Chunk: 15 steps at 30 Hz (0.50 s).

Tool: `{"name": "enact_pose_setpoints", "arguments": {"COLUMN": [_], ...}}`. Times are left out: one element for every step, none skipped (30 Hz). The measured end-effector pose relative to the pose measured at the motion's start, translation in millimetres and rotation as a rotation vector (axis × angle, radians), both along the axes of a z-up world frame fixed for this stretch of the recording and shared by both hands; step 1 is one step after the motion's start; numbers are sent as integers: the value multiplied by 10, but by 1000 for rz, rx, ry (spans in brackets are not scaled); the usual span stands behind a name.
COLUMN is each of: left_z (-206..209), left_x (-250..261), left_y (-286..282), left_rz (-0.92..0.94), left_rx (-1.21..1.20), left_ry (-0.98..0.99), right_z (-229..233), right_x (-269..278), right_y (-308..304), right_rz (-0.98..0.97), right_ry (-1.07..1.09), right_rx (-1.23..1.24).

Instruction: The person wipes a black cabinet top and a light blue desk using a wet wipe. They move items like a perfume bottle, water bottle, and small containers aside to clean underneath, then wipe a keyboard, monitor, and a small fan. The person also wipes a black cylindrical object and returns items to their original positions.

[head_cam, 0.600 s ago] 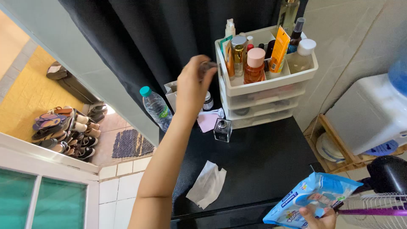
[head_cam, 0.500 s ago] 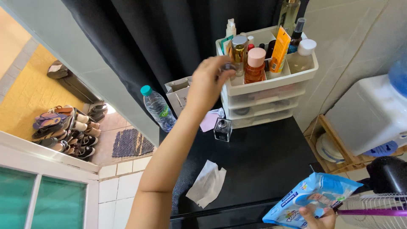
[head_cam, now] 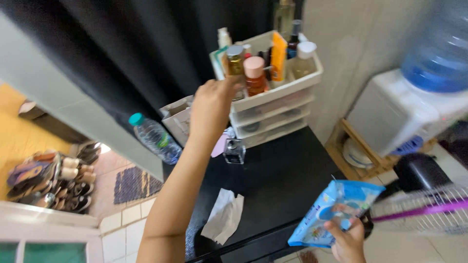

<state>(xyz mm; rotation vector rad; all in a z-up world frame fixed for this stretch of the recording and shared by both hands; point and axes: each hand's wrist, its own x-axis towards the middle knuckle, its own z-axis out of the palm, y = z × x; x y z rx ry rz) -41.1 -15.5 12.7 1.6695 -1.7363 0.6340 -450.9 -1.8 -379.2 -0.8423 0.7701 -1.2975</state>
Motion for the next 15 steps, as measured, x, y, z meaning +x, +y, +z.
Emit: {"name": "enact_pose_setpoints", "arguments": {"left_z": [35,72,112,64,21,-19,-5,10,23,-4,-33,-58,-76,-93,-119], "left_x": [-120,-238,-356,-469,-576,-681,-846,-1014,-1185,-1325,-1478,-1641,-1798,-1963,-2143], "left_y": [105,208,303,346,387,436,444,461,490,479,463,450,449,448,452], "left_rz": [-37,-62,-91,-132,-185,-238,-275,-390,-503,-539,-621,-702,-750,-792,-830], "left_rx": [7,-62,-130,-122,-96,-71,-73,11,99,101,216,335,336,485,635], "left_ry": [-1,32,68,69,72,73,75,136,195,194,240,281,274,287,290], "right_z": [106,213,317,323,341,362,479,597,714,810,907,1006,1076,1146,1207], "right_x": [61,112,151,191,221,245,252,253,248,218,175,123,16,-100,-228], "right_y": [37,60,74,128,128,126,153,177,204,262,300,333,383,429,470], "right_rz": [-37,-21,-10,-52,-55,-59,-95,-95,-93,-128,-135,-142,-189,-163,-135], "right_ry": [-1,24,50,49,-12,-75,-75,-56,-39,-41,-49,-57,-59,-107,-152], "right_rx": [7,-14,-35,-27,7,39,35,99,166,164,164,164,157,109,59]}}
